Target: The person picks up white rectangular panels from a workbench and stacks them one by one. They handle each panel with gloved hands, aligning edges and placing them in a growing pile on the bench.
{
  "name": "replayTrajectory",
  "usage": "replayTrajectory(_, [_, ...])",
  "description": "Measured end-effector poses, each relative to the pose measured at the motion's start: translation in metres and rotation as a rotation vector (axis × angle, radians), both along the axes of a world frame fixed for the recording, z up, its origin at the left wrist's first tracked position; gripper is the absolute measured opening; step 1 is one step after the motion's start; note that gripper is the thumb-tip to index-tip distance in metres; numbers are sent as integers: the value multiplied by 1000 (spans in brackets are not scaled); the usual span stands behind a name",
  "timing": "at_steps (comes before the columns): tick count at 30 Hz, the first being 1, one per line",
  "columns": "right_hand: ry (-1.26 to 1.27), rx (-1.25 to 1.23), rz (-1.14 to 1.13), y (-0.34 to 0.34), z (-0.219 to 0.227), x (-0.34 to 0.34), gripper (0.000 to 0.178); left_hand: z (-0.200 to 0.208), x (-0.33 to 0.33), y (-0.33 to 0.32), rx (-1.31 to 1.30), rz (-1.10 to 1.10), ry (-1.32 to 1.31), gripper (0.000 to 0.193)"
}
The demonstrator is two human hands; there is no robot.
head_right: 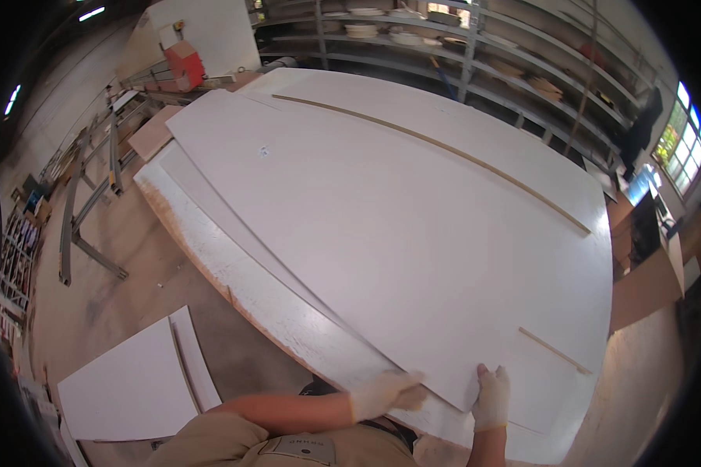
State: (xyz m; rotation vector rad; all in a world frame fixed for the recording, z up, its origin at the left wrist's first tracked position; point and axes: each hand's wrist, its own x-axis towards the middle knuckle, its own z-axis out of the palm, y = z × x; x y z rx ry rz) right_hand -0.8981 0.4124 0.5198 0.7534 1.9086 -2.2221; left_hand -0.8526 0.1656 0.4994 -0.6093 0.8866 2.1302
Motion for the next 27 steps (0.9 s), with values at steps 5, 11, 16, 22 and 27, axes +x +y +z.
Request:
replayTrajectory(5, [61, 325, -18, 89, -7, 80, 39, -2, -11, -119, -154, 522, 259, 50])
replayTrajectory(11, [-44, -9, -235, 152, 23, 146, 46, 10, -49, -228, -12, 1075, 469, 53])
replayTrajectory(16, [-155, 209, -376, 151, 21, 180, 52, -4, -38, -237, -57, 1103, 442, 44])
replayTrajectory(22, [-71, 914, -148, 133, 36, 221, 51, -12, -18, -232, 10, 1166, 493, 31])
replayTrajectory(27, [-316, 850, -413, 102, 88, 234, 53, -8, -14, -216, 87, 1177, 557, 30])
